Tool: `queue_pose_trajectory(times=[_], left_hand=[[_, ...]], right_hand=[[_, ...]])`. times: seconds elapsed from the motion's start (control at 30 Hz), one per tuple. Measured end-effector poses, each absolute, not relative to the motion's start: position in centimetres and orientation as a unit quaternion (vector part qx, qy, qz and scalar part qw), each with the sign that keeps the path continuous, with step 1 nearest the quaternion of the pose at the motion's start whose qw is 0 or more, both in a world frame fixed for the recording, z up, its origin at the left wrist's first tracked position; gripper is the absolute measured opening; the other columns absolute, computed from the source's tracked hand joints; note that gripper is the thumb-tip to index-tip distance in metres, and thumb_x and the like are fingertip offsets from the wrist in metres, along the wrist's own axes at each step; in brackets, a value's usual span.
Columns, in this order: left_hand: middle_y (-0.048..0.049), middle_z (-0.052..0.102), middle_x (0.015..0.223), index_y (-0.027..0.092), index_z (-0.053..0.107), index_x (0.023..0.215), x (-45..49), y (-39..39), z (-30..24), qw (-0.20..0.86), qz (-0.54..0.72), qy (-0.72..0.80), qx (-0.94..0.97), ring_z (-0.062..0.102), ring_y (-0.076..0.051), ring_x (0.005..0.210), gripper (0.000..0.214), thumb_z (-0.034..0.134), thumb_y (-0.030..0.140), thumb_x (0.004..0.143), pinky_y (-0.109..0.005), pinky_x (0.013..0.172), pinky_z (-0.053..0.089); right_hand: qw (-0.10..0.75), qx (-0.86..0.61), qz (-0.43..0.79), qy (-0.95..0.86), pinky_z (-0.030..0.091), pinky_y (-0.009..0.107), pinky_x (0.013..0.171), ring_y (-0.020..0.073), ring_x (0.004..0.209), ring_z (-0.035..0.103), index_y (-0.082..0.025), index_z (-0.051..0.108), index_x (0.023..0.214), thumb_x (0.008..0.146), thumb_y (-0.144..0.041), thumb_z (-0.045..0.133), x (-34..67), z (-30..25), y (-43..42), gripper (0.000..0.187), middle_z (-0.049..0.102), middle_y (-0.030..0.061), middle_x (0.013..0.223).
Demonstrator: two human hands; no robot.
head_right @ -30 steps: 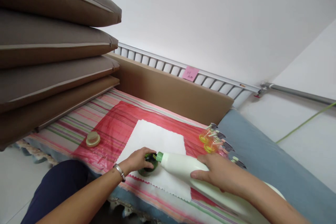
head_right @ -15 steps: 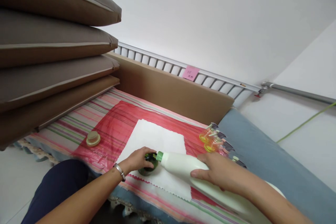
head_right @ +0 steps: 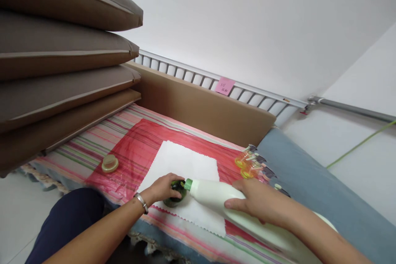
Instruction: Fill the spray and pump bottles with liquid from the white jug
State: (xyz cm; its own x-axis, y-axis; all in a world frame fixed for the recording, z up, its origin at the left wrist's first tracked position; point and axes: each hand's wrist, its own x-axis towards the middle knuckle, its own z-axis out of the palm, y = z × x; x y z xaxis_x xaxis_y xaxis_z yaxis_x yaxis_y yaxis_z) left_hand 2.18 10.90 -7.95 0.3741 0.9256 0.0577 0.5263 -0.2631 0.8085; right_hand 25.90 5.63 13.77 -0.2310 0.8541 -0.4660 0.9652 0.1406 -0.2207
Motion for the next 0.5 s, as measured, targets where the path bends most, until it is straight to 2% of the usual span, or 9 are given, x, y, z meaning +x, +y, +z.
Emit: queue_pose_trajectory(times=[0.5], left_hand=[[-0.0048, 0.061, 0.117, 0.027, 0.059, 0.118, 2.24, 10.92, -7.98, 0.362, 0.279, 0.485, 0.745, 0.057, -0.025, 0.104, 0.06, 0.073, 0.037, 0.06, -0.031, 0.092, 0.042]], right_hand=[[0.125, 0.623, -0.218, 0.741, 0.035, 0.022, 0.036, 0.0132, 0.046, 0.054, -0.018, 0.056, 0.076, 0.076, -0.044, 0.054, 25.87, 14.01, 5.52, 0.027, 0.06, 0.003, 0.065]])
